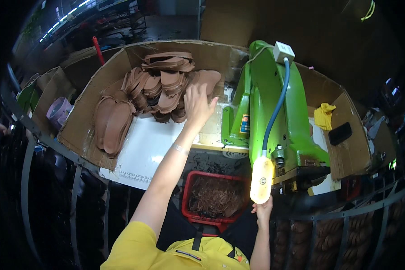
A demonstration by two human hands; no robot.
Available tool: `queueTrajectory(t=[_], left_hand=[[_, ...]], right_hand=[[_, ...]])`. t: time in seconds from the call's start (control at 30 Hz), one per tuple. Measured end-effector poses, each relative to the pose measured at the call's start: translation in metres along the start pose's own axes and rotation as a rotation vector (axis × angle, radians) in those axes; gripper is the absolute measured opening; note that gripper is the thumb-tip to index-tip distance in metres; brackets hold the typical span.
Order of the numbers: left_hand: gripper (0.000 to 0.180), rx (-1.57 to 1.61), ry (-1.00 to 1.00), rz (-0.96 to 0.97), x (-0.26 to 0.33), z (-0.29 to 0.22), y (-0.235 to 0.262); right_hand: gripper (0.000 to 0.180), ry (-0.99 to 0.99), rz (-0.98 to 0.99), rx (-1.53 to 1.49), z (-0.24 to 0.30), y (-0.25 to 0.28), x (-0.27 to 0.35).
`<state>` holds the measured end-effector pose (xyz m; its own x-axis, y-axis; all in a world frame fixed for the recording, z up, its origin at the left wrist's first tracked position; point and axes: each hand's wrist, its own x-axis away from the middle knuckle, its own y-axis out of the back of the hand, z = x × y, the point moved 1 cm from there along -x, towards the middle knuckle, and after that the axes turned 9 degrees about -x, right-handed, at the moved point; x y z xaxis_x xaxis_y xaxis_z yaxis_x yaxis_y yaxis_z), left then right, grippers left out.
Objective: Operating a trimming machine to remove excess material from shoe soles.
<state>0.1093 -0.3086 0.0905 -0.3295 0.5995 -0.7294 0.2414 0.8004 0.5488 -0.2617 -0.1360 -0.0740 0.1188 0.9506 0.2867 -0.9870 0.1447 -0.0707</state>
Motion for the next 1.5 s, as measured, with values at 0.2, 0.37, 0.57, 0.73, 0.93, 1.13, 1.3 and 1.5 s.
queueTrajectory(t=[0.2,0.37,0.57,0.73,0.93,1.13,1.3,1.5], left_hand=[[0.046,-0.158,0.034,-0.031,0.015,0.044,-0.029],[0.046,0.386,0.236,0.027,0.143,-0.005,0.096],[0.075,1.087,0.432,0.507,0.253,-0.054,0.166],[0.078,1.424,0.579,0.588,0.251,-0.116,0.138],[0.021,1.043,0.510,0.929,0.240,-0.171,0.082],[0.023,1.049,0.482,0.759,0.253,-0.152,0.076],[0.027,1.064,0.484,0.648,0.259,-0.139,0.085],[0.025,0.963,0.310,0.569,0.229,-0.134,0.096]], right_hand=[[0.055,-0.120,0.104,-0.057,-0.021,-0.015,0.028],[0.044,-0.289,0.365,-0.112,-0.021,-0.028,0.044],[0.066,-0.459,0.613,-0.774,-0.009,-0.038,0.049],[0.063,-0.334,0.616,-0.461,0.011,0.000,0.086],[0.062,-0.283,0.359,-0.600,0.000,0.000,0.125],[0.064,-0.323,0.344,-0.655,-0.007,0.010,0.135],[0.064,-0.031,0.099,-0.565,0.018,0.044,0.115],[0.043,0.174,0.007,-0.543,0.076,0.045,0.056]])
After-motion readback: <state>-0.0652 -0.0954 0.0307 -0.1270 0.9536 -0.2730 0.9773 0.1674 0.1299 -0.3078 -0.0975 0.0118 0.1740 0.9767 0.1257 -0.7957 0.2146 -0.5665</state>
